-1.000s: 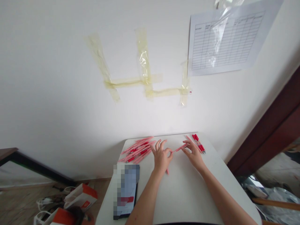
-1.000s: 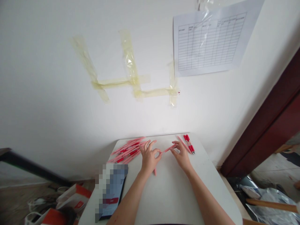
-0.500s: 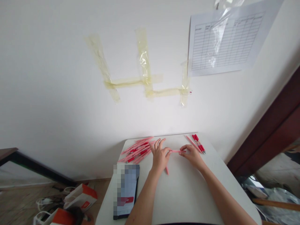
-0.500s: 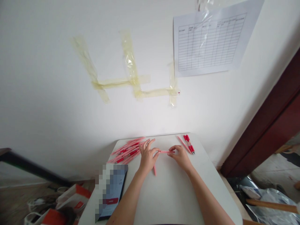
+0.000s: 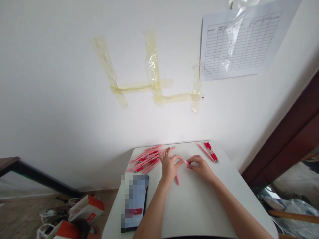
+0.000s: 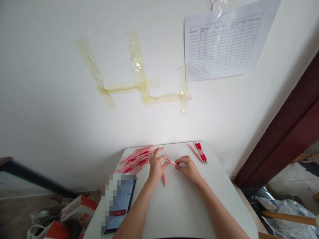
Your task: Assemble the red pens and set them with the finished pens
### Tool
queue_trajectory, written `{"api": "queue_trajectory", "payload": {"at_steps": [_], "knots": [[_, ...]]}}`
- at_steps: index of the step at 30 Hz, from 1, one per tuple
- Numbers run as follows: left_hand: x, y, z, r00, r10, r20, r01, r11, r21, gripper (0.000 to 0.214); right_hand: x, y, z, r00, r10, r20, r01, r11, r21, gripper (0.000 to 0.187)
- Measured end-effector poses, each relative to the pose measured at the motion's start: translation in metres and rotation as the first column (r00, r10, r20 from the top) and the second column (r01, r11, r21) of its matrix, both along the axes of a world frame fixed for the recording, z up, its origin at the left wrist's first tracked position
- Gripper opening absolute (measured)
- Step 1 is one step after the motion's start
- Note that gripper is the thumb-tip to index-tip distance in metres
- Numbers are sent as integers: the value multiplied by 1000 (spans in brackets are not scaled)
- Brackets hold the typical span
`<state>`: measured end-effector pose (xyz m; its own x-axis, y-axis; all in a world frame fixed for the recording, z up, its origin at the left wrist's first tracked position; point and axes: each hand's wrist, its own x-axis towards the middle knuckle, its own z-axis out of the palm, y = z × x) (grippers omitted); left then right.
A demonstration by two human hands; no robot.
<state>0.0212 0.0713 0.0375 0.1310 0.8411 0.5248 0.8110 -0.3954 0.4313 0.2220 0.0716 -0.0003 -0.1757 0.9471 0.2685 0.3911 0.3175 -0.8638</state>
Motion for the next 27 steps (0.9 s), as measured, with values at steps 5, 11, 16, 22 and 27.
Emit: {"api": "queue_trajectory", "payload": {"at_steps": [5, 11, 16, 22, 27], "knots": [[0, -1, 0, 997, 57, -47, -59, 997, -56, 13, 1, 4, -4, 992, -104, -69, 103, 995, -16, 29], [-6, -1, 2, 976, 115, -187, -136, 985, -107, 17, 7, 11, -7, 975, -98, -198, 78, 991, -105, 42], [-18, 1, 3, 958, 106, -267, -143, 982, -126, 25, 9, 14, -6, 939, -116, -325, 84, 990, -110, 51], [-35, 3, 8, 957, 36, -288, -90, 980, -179, 25, 10, 13, -3, 929, -156, -336, 125, 986, -110, 58], [-36, 2, 13, 952, 69, -297, -131, 972, -193, 9, 10, 14, -7, 938, -150, -313, 121, 986, -111, 59]]}}
